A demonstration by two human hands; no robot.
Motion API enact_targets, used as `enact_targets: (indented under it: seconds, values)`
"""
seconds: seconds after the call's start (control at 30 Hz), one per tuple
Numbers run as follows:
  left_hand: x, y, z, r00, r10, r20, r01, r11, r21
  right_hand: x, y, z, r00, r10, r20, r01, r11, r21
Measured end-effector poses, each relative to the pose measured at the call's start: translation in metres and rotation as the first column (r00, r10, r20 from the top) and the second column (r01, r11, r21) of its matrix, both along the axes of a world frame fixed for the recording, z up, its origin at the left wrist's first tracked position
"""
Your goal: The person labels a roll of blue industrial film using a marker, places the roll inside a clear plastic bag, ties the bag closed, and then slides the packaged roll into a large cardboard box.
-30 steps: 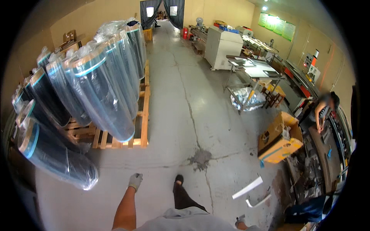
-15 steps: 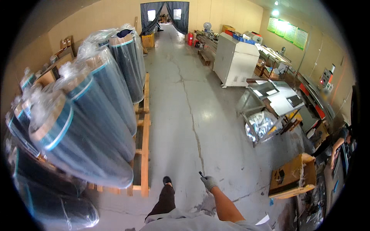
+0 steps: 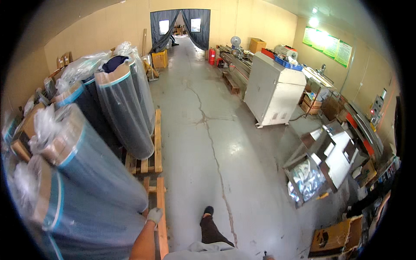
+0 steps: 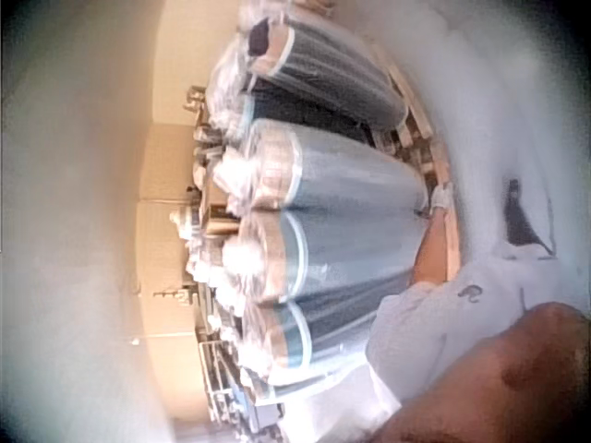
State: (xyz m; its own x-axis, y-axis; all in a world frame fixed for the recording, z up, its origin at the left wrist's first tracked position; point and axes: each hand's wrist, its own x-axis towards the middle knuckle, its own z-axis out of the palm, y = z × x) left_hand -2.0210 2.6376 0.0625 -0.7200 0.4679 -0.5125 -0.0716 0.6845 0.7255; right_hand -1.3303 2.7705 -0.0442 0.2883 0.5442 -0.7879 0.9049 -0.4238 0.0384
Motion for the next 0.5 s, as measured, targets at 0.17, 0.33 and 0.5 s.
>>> enact_targets:
  seconds: [0.17, 0.33, 0.5]
  values:
    - [-0.148, 0.141, -0.060, 0.991, -0.071, -0.114, 0.080, 0.994, 0.077, -0.140, 0.166, 0.003, 0.999, 0.041, -0.002, -0.041, 0.999, -0.006]
    - [-0.220, 0.161, -0.116, 0.724, -0.687, -0.062, 0.570, 0.646, -0.508, -0.371, 0.403, -0.029, 0.895, 0.418, -0.153, -0.379, 0.896, 0.231]
    - [-0.248, 0.171, -0.118, 0.962, -0.079, 0.260, 0.229, 0.753, -0.617, -0.692, 0.600, 0.121, 0.769, 0.416, -0.486, -0.219, 0.885, 0.411]
